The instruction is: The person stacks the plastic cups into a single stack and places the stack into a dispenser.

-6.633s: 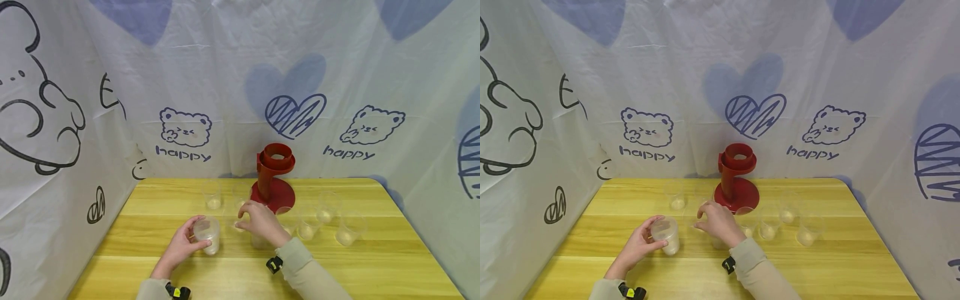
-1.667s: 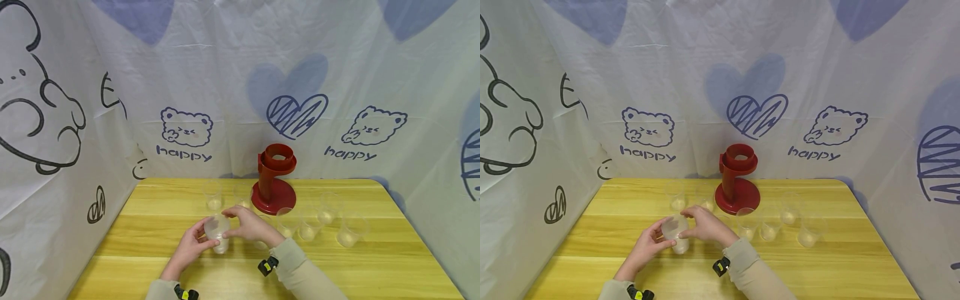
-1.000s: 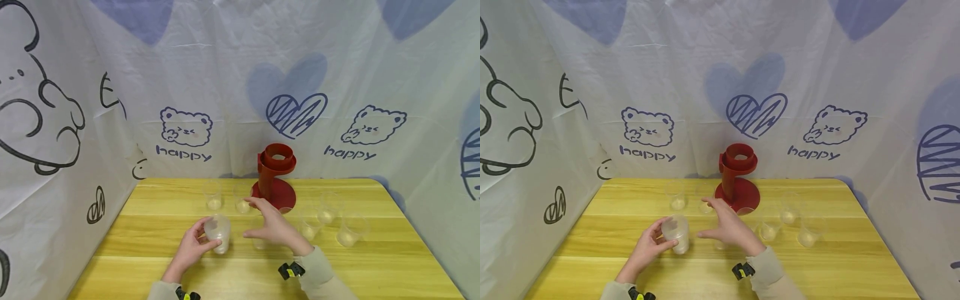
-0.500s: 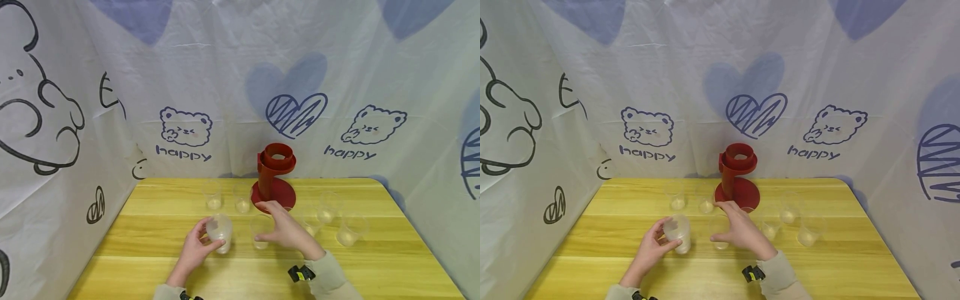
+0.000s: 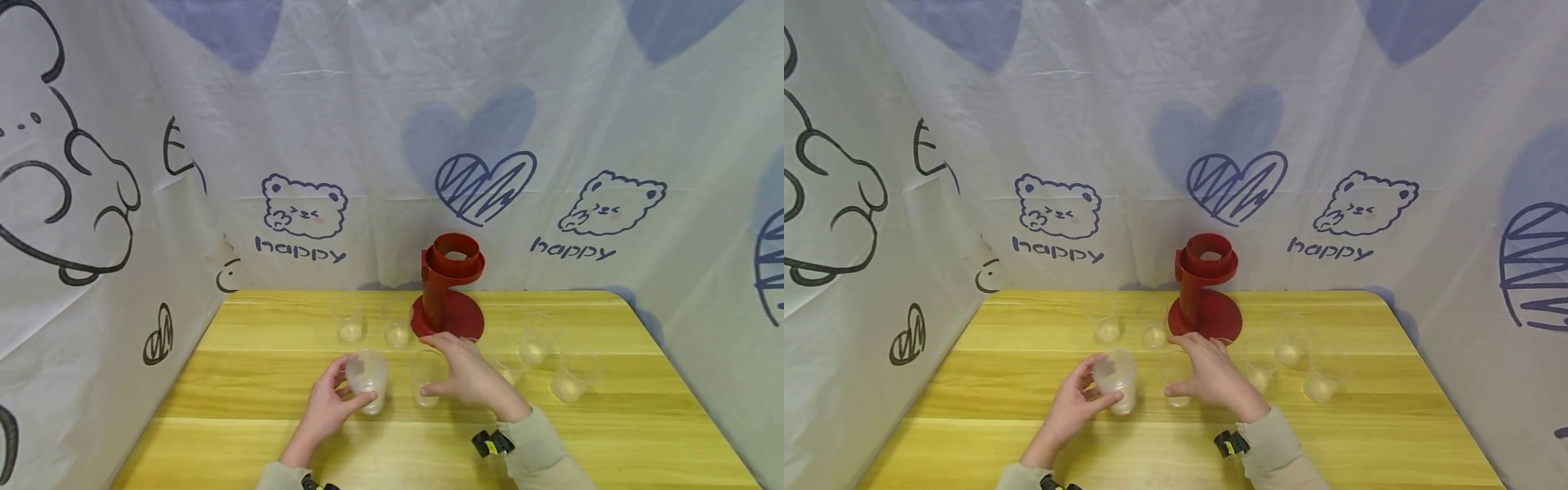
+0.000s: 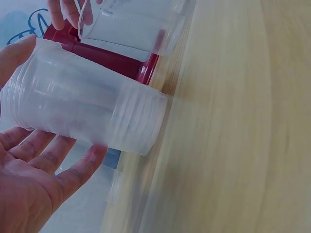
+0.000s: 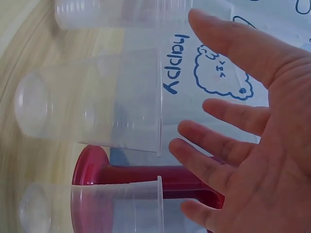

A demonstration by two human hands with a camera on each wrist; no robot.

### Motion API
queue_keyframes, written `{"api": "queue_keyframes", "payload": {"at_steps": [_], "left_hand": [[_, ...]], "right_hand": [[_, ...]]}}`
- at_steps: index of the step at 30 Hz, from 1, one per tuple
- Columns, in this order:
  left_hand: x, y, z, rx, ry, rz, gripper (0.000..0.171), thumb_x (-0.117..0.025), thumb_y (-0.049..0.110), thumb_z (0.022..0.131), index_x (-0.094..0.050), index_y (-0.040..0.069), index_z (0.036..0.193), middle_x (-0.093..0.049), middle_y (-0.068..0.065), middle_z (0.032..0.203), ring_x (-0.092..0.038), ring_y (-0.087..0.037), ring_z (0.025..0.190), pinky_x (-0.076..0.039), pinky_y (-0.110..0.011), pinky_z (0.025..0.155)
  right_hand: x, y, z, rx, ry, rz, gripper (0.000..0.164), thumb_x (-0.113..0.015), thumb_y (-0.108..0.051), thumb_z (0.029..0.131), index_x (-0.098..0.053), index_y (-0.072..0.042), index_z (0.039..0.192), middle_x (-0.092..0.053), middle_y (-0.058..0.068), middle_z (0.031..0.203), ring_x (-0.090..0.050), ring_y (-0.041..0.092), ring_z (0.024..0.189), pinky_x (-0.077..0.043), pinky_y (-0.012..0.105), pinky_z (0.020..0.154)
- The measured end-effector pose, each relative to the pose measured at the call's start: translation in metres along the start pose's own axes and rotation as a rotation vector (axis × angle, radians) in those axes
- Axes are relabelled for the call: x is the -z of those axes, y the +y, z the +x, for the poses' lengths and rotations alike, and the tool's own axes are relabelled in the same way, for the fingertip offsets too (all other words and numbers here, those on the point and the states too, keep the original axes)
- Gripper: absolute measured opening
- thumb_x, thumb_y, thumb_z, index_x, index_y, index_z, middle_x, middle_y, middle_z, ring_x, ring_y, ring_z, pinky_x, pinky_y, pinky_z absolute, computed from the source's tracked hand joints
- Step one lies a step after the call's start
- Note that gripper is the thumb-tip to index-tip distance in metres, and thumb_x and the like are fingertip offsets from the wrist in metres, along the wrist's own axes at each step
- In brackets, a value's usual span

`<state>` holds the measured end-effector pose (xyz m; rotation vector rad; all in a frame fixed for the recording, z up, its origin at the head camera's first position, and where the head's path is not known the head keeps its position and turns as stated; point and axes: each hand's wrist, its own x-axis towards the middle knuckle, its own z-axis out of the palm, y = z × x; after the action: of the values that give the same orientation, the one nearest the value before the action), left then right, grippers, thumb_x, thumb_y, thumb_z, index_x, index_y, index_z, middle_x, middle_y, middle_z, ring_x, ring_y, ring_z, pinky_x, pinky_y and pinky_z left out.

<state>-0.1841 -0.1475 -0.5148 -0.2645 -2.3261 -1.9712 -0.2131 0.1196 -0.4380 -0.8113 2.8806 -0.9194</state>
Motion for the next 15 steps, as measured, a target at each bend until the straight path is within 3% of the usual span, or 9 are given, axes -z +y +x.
{"api": "queue_keyframes", "payload": {"at_steps": [7,15], "left_hand": [[-0.0013,0.0019,0.0011,0.029,0.002,-0.015,0.068,-0.085,0.001,0.073,-0.053,0.004,0.133,-0.058,-0.016,0.125,-0.058,-0.034,0.113,-0.054,-0.04,0.092],[-0.001,0.0012,0.0016,0.029,-0.003,-0.022,0.069,-0.085,0.001,0.073,-0.052,0.003,0.133,-0.058,-0.016,0.125,-0.057,-0.034,0.113,-0.053,-0.043,0.093]], "right_hand": [[0.0,-0.0003,0.001,-0.023,-0.042,-0.039,0.075,-0.089,-0.032,0.072,-0.056,-0.007,0.135,-0.056,0.008,0.136,-0.045,0.027,0.129,-0.021,0.062,0.112],[-0.0003,0.0,0.0015,-0.037,-0.054,-0.048,0.07,-0.089,-0.029,0.072,-0.059,-0.008,0.132,-0.056,0.008,0.135,-0.045,0.028,0.13,-0.019,0.063,0.112]]}}
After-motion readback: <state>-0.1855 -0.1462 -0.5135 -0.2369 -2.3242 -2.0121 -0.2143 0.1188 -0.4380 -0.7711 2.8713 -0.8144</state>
